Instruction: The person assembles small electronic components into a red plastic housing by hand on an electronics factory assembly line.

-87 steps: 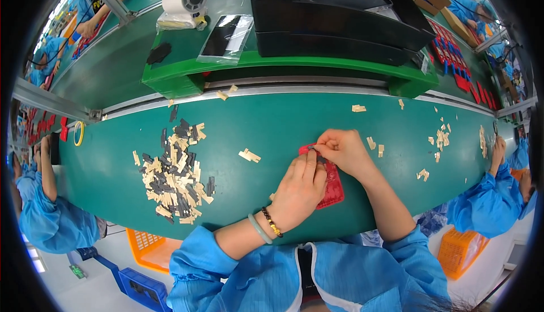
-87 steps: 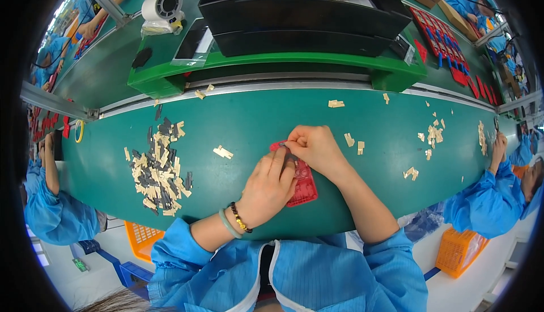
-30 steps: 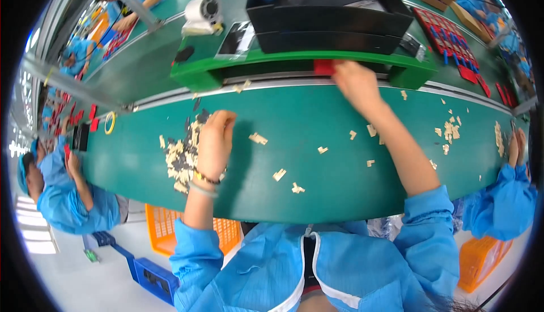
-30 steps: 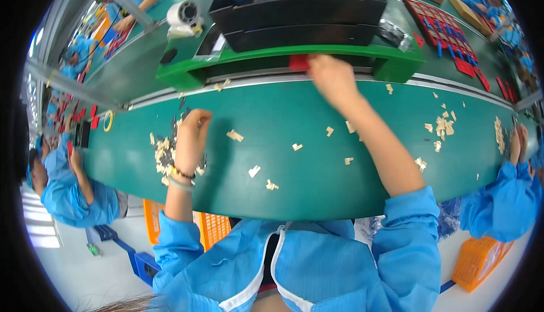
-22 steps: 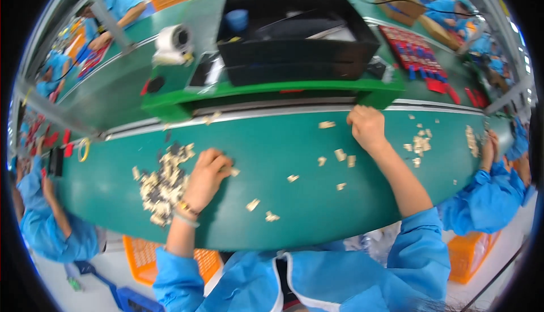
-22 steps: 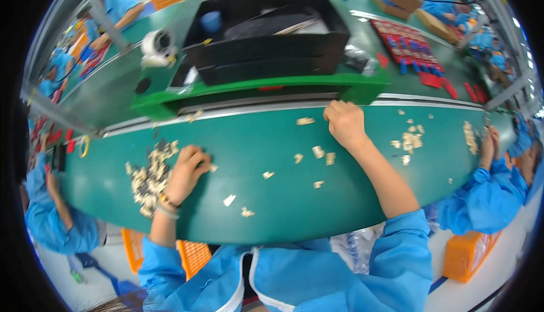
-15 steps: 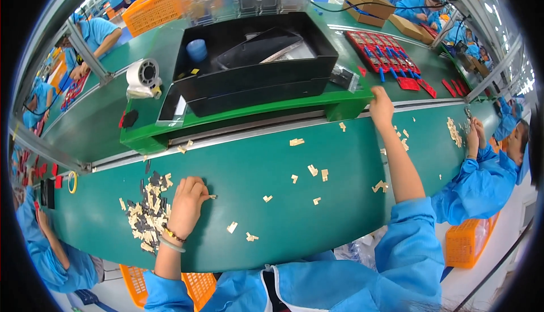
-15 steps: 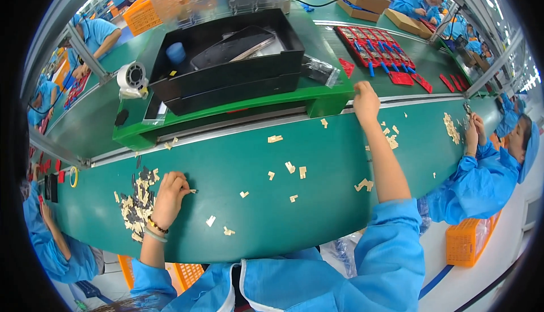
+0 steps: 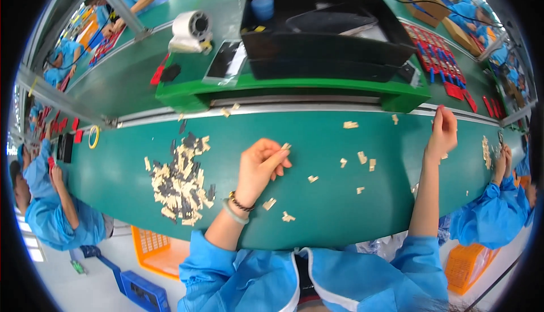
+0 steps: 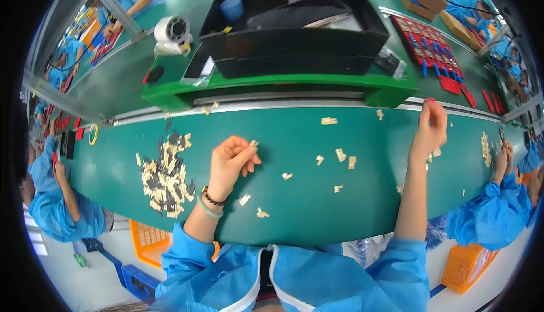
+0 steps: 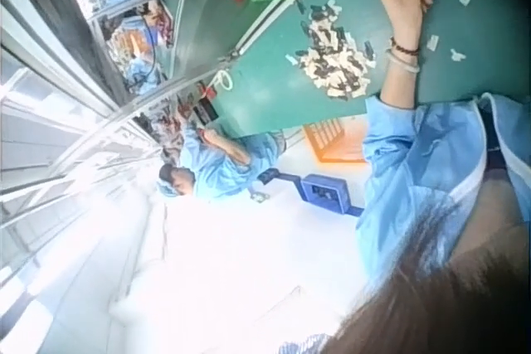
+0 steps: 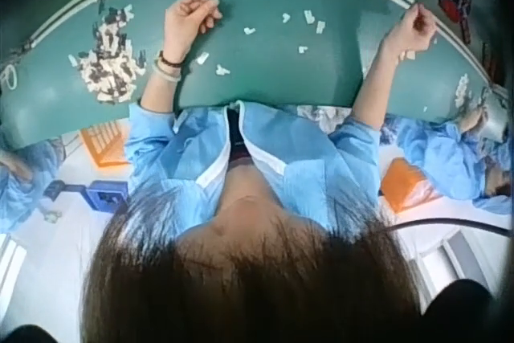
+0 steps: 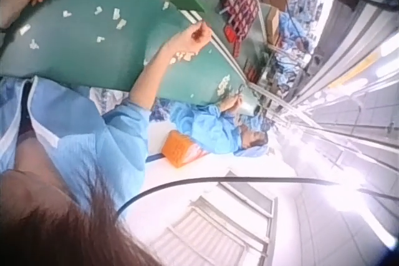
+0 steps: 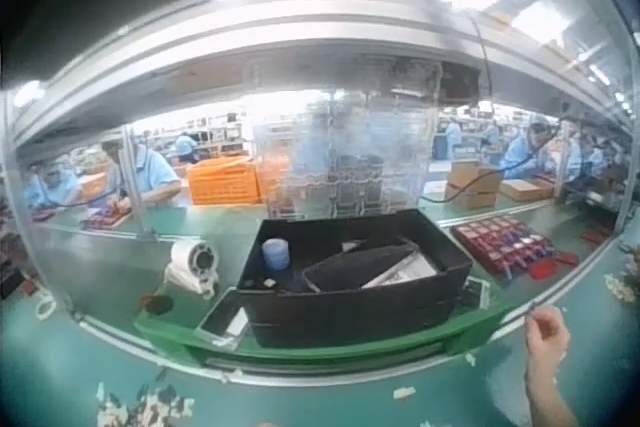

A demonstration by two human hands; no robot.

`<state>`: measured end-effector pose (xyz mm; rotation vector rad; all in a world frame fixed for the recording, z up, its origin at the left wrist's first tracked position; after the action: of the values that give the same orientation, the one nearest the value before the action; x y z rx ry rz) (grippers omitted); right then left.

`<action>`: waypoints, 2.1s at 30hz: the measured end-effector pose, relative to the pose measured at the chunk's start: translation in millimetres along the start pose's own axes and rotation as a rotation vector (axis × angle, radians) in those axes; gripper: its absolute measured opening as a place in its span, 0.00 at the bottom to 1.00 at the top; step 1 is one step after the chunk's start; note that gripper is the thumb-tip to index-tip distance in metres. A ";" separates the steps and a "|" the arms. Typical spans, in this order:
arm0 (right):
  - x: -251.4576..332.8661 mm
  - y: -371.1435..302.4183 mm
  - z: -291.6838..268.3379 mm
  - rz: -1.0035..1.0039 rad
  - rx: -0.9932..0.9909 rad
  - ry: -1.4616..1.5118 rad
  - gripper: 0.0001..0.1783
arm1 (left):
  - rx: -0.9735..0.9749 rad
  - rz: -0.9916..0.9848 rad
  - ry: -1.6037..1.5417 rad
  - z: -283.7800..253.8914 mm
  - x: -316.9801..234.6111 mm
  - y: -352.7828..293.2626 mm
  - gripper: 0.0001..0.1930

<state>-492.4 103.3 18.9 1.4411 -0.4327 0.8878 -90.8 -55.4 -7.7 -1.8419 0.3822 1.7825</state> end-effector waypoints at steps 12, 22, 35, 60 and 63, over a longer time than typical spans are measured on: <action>151.9 -180.7 95.8 0.311 1.254 0.140 0.15 | 0.158 0.074 0.008 2.2 6.6 -11.4 0.06; 143.3 -182.0 123.1 0.079 0.941 0.257 0.14 | 0.332 -0.002 -0.017 8.8 4.0 -17.7 0.06; 131.9 -177.4 106.5 0.326 1.119 0.303 0.07 | 0.029 0.776 0.509 19.5 -22.5 -26.9 0.06; 136.0 -159.7 110.4 0.429 1.442 0.218 0.11 | -0.223 1.336 1.142 22.2 -18.6 -41.7 0.08; 136.3 -159.6 111.7 0.186 1.412 0.196 0.13 | -0.256 1.317 1.145 22.9 -16.2 -41.7 0.08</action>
<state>-261.3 47.9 27.6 2.5457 0.3423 1.5987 -88.0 -11.5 16.5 -2.9638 2.2641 1.0370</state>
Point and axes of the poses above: each hand's wrist, its own y-axis towards the middle knuckle, its own z-axis out of the palm, x = y × z, the point moved 2 cm from there along y, towards the middle knuckle, and after that the axes turned 8 degrees about y, right-handed, at the moved point
